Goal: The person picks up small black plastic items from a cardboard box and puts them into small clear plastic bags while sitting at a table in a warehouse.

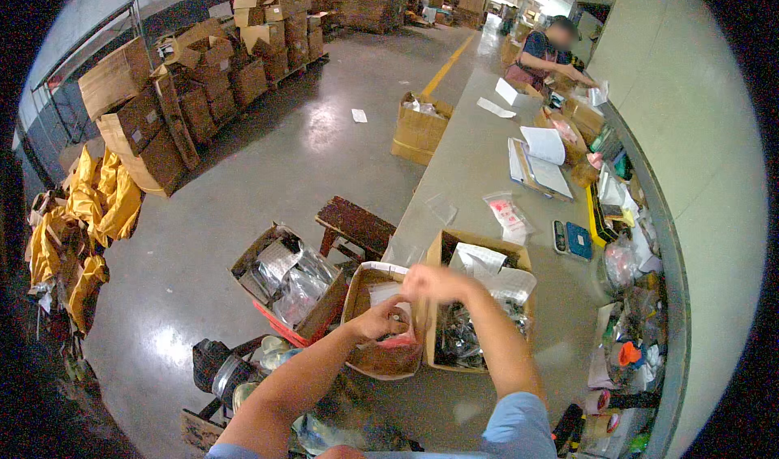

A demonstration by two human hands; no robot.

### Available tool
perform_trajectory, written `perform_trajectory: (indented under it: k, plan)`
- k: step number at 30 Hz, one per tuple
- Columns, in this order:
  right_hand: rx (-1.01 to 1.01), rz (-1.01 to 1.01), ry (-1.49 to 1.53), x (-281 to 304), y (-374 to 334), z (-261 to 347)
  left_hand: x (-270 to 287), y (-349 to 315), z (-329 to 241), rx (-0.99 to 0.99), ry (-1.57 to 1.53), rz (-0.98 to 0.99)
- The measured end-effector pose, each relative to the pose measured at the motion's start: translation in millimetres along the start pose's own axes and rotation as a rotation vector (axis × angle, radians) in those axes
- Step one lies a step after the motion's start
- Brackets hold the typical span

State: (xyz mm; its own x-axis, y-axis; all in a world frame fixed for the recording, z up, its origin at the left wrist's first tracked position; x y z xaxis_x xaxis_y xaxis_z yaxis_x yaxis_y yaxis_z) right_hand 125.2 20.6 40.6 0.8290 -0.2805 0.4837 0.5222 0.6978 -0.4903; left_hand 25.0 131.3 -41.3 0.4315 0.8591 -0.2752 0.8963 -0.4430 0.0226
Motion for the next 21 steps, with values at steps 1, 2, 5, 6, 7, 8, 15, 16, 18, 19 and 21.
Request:
perform_trajectory:
  k: [1, 2, 5, 6, 7, 8, 15, 16, 18, 19, 21]
  plan:
    - [-0.121, -0.16, -0.047, 25, 26, 2, 5, 0, 4, 0.028, 0.087, -0.055]
    - [-0.242, -0.317, -0.095, 43, 51, 3, 11, 0, 14, 0.091, 0.264, -0.068]
    - [-0.425, -0.518, -0.408, 59, 123, -47, 19, 17, 73, 0.172, 0.618, -0.055]
    - [-0.509, -0.541, -0.526, 39, 138, -47, 25, 16, 88, 0.264, 0.651, -0.057]
    - [-0.601, -0.569, -0.644, 31, 149, -47, 25, 15, 91, 0.269, 0.667, -0.045]
    - [-0.681, -0.496, -0.702, 28, 157, -49, 18, 14, 89, 0.254, 0.674, -0.019]
    - [-0.708, -0.97, -0.318, 111, 209, -119, -5, 16, 84, 0.164, 0.812, 0.099]
    - [-0.742, -0.972, 0.008, 115, 208, -120, -2, 14, 91, 0.181, 0.867, 0.11]
    - [-0.873, -0.966, 0.19, 122, 208, -125, -3, 11, 82, 0.189, 0.829, 0.114]
    - [-0.98, -0.972, 0.046, 123, 205, -133, -6, 13, 77, 0.205, 0.838, 0.15]
    - [-1.039, -0.943, 0.073, 130, 204, -140, -8, 15, 70, 0.257, 0.861, 0.219]
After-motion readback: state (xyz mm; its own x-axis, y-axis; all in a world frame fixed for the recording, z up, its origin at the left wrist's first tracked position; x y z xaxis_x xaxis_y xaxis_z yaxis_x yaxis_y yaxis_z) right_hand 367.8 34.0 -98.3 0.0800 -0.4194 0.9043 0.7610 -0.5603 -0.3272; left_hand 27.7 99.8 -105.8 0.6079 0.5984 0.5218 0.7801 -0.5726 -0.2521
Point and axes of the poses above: each hand's wrist, its own y-axis towards the middle knuckle, its own x-axis out of the back of the hand, z = x × y, the point moved 4 cm from there along y, towards the middle knuckle, and after that the axes turned 14 degrees about -x, right-handed, at the moved point
